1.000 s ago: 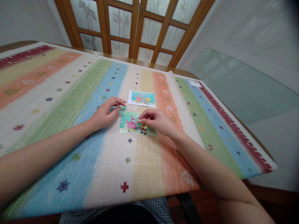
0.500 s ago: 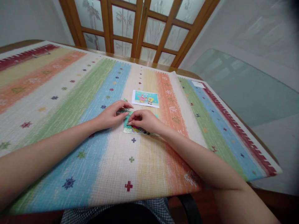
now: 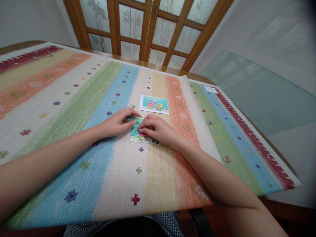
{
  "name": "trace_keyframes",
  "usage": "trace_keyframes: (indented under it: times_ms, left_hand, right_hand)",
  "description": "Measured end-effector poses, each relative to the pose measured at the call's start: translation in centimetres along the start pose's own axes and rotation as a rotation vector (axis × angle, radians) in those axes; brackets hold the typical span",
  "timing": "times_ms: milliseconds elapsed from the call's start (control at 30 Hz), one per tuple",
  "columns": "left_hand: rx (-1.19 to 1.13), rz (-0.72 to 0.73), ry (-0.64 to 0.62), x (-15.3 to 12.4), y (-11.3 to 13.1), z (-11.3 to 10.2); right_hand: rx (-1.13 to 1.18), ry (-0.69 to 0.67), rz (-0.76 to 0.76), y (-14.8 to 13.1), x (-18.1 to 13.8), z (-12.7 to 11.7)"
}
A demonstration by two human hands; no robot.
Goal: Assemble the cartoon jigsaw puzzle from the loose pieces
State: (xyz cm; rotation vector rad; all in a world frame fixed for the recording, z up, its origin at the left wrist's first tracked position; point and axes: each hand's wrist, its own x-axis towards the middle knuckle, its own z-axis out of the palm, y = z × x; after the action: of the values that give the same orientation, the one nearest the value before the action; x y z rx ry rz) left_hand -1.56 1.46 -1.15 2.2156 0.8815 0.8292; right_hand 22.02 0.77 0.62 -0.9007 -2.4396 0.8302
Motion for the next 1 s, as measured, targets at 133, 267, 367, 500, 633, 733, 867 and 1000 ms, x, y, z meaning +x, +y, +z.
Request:
trace_keyframes:
  times_ms: [133,267,367,500,633,733,867,1000]
  left_hand:
    - [0.022,-0.004,-0.006,0.0,0.0,0.0]
    - [0.043,-0.035,0.107,0.0,-0.2,0.0]
    - [0.040,-0.072,0.215,0.0,-0.2,0.0]
    - [0.080,-0.111,0.379,0.2,-0.3,-0.2]
    - [0.122,-0.166,0.541,0.3,-0.9,-0.9]
    - [0.201,-0.186,0.555,0.3,-1.8,-1.7]
    - [0.376,-0.178,0.383,0.1,-2.8,-2.2]
    - [0.468,-0.144,0.233,-0.1,-3.1,-2.0]
  right_hand:
    - [-0.135,-0.096,-0.129,-0.1,-0.5,-0.4]
    - [-0.277,-0.136,-0.183,-0.8,-0.7,-0.4]
    - [-0.351,-0.161,-0.185,-1.3,-0.9,-0.4]
    - [-0.457,-0.193,-0.159,-2.5,-1.0,-0.5]
    - [-0.551,-0.244,-0.111,-4.1,-0.9,-0.9]
    - [-0.600,-0.272,-0.080,-4.8,-0.9,-0.8]
    - [-0.486,-0.196,-0.088,-4.0,-1.5,-0.4]
    - [-0.195,-0.052,-0.131,-2.3,-2.8,-1.2]
